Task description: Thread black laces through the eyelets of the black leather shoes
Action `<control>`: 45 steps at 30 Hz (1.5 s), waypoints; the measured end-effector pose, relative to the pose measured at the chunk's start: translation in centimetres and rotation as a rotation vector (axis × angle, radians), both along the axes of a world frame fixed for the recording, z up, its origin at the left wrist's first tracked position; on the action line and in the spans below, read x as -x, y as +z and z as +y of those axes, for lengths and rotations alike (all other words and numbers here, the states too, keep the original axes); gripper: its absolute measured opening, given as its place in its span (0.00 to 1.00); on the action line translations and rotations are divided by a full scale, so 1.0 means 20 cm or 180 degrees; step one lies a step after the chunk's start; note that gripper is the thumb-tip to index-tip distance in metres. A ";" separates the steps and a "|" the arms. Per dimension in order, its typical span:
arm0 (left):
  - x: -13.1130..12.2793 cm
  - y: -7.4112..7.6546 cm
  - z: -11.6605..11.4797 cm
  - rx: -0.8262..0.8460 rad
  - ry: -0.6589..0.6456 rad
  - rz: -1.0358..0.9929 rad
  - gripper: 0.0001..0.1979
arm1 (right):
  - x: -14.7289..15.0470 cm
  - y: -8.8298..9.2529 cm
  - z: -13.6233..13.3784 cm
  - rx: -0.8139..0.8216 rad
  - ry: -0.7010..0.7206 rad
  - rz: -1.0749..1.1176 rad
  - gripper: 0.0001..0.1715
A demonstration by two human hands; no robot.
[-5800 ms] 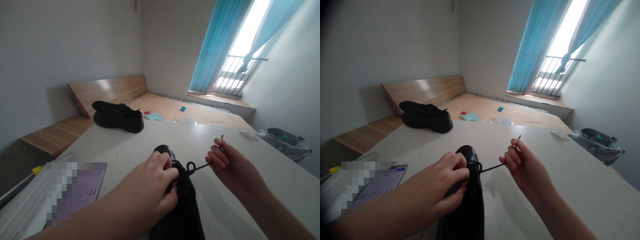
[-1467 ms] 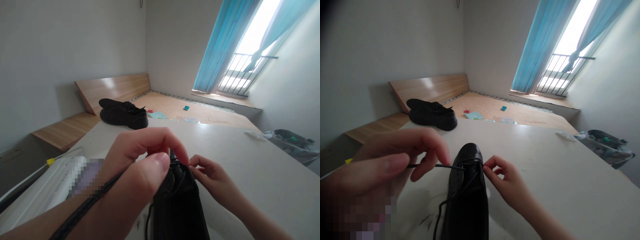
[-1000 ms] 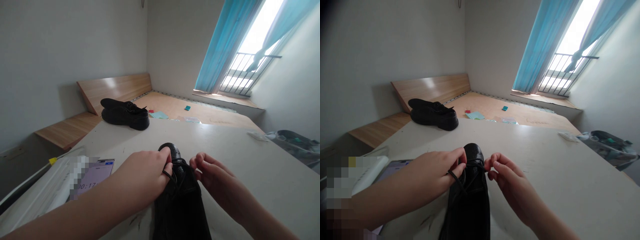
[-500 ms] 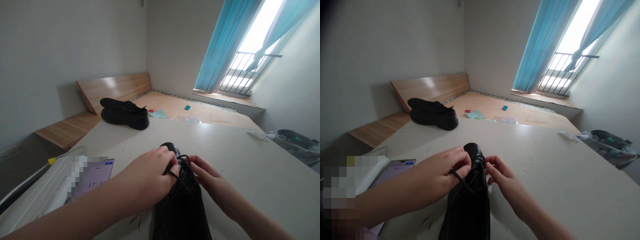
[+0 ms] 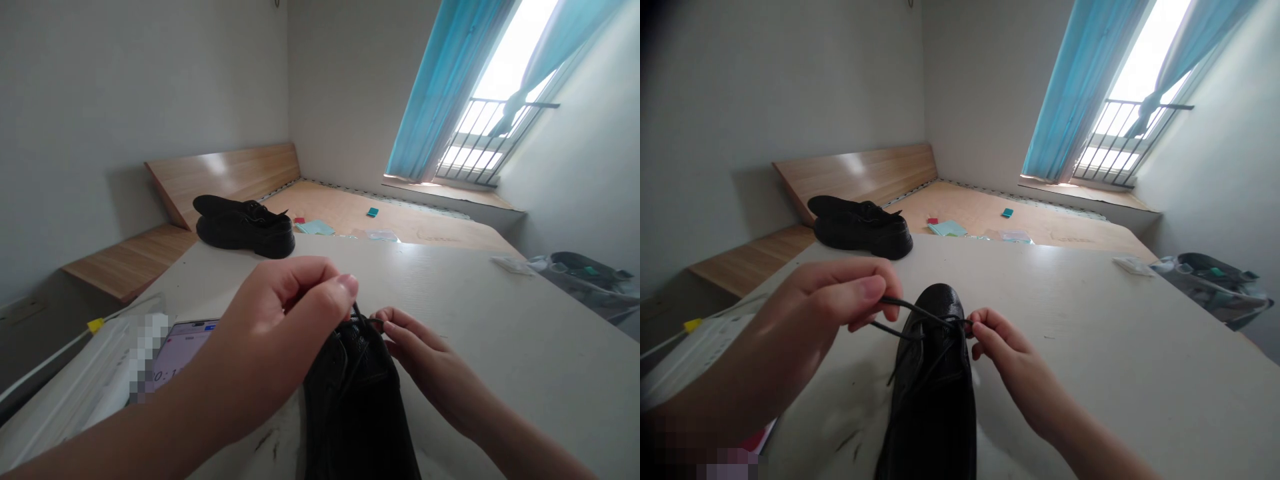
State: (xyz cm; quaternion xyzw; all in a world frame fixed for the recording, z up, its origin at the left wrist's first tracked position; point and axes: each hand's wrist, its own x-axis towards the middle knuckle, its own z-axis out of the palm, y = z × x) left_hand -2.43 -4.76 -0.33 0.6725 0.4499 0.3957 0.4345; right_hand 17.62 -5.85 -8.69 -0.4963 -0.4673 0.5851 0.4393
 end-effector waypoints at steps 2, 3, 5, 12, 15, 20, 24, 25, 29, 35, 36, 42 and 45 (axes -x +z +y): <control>0.00 0.01 -0.01 -0.0131 0.0017 0.0160 0.16 | 0.00 0.00 0.00 -0.0007 -0.0076 0.0498 0.11; 0.00 0.01 -0.02 -0.0262 0.0040 0.0293 0.15 | 0.00 0.00 0.00 -0.0040 -0.0082 0.0672 0.11; 0.01 0.01 -0.03 -0.0846 0.0102 0.0694 0.09 | 0.00 0.01 0.01 -0.0139 -0.0044 0.0731 0.12; 0.03 -0.01 -0.02 -0.2596 0.0274 0.2713 0.08 | -0.11 0.03 0.04 -0.0920 -0.0072 -0.1989 0.18; 0.03 -0.05 0.01 -0.1477 -0.0196 0.3191 0.13 | -0.14 0.03 0.07 -0.0828 0.0119 -0.2653 0.30; 0.02 -0.07 0.03 -0.0566 -0.0688 0.3429 0.14 | -0.17 0.05 0.10 -0.0441 0.0456 -0.0822 0.26; 0.02 -0.04 0.03 -0.0496 -0.0689 0.3226 0.09 | -0.19 0.06 0.11 0.0093 0.0532 0.0860 0.18; 0.02 -0.03 0.03 -0.0492 -0.0639 0.3140 0.08 | -0.19 0.06 0.11 0.0125 0.0484 0.0974 0.20; 0.02 0.00 0.02 -0.0717 -0.0289 0.2640 0.09 | -0.20 0.06 0.12 -0.0326 0.0045 -0.0277 0.27; 0.03 0.01 0.02 -0.0763 -0.0295 0.2228 0.11 | -0.19 0.01 0.10 -0.1161 -0.0703 -0.1543 0.25; 0.03 0.01 0.02 -0.0685 -0.0334 0.2238 0.11 | -0.19 0.01 0.09 -0.1292 -0.0734 -0.1706 0.24; 0.03 -0.01 0.00 -0.0523 -0.0862 0.1599 0.08 | -0.15 0.03 0.07 -0.1329 -0.0379 -0.1151 0.25; 0.03 0.00 -0.02 -0.0631 -0.0986 0.1108 0.06 | -0.12 0.08 0.00 -0.1449 -0.0090 -0.0361 0.17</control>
